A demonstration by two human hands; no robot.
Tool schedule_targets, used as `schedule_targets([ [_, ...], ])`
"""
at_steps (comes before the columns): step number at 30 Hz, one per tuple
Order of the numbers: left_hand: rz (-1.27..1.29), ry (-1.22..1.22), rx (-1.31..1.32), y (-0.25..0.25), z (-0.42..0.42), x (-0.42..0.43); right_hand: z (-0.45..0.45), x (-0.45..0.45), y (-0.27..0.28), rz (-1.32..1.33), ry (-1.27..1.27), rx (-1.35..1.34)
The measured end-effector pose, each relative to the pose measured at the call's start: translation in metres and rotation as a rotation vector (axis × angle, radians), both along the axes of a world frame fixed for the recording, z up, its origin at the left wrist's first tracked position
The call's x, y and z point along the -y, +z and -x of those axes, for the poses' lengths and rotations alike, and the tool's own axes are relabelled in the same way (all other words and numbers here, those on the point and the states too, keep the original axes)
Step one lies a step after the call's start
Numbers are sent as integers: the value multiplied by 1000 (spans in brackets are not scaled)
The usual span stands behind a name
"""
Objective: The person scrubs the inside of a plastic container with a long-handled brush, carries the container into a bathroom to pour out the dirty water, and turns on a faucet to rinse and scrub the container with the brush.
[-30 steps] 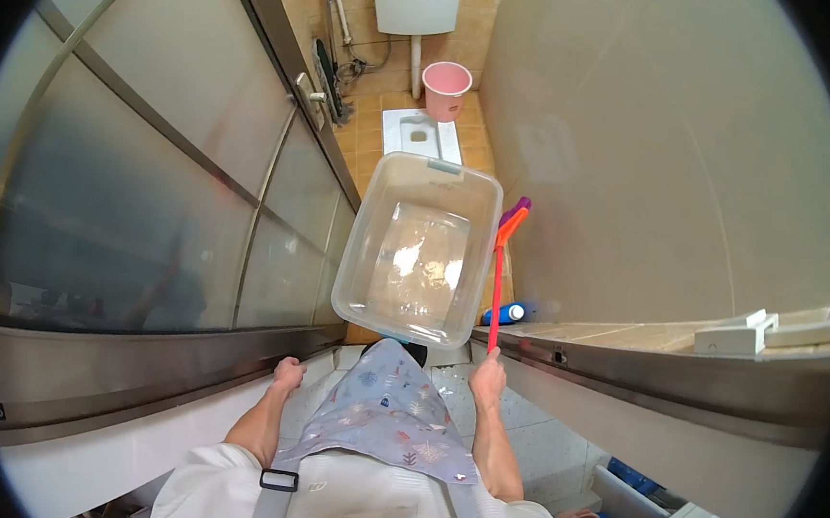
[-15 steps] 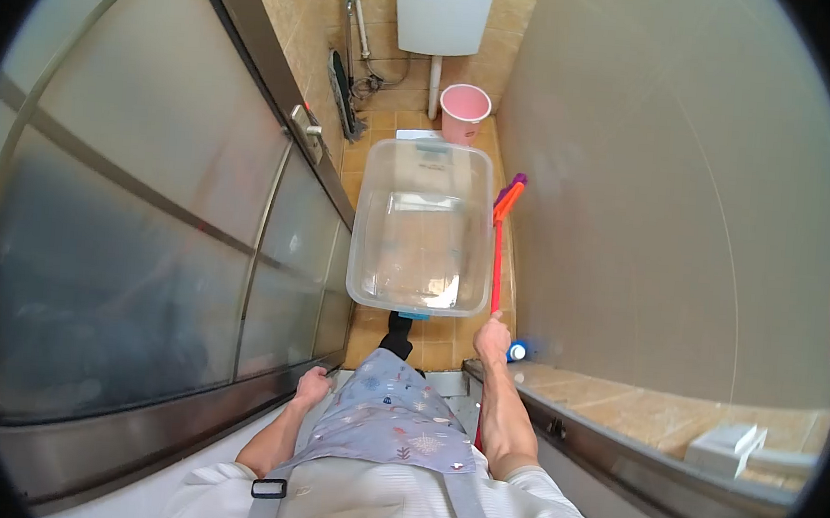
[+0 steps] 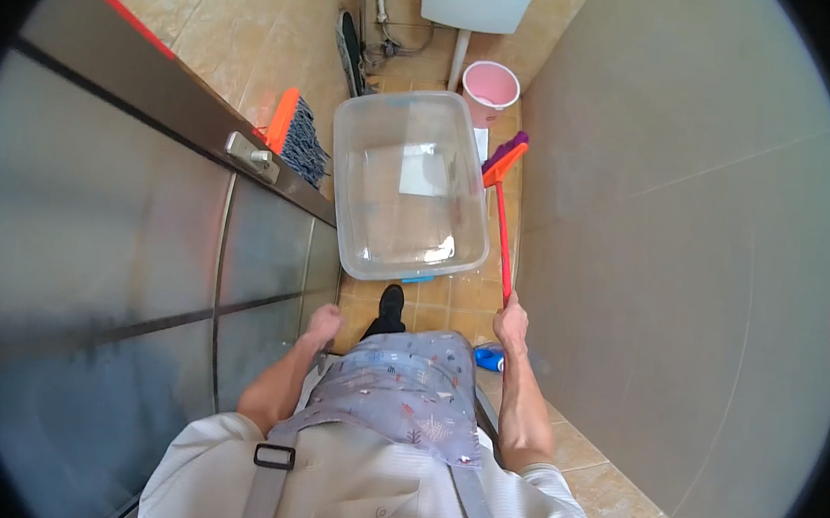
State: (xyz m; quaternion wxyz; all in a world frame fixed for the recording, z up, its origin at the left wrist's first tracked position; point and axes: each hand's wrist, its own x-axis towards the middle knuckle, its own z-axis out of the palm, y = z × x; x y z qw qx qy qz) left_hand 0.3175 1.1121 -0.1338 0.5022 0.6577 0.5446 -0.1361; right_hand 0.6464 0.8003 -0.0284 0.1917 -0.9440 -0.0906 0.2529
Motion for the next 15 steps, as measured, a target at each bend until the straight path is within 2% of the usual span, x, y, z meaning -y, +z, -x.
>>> schedule_targets([
  [4,-34,-1,57,18,-61,-14,-13,30,-4,33,42,-6],
  [9,7,95,-80,59,-127,2,-54,54,-2,13,90,-113],
  [12,-61,75,-104,58,-149,16,-82,62,-2,28,136,-189],
  [14,-126,-54,-170,63,-166,24,-95,63,10,-26,210,-137],
  [15,-124,-43,-172,64,-172,29,-101,66,11,-24,221,-138],
])
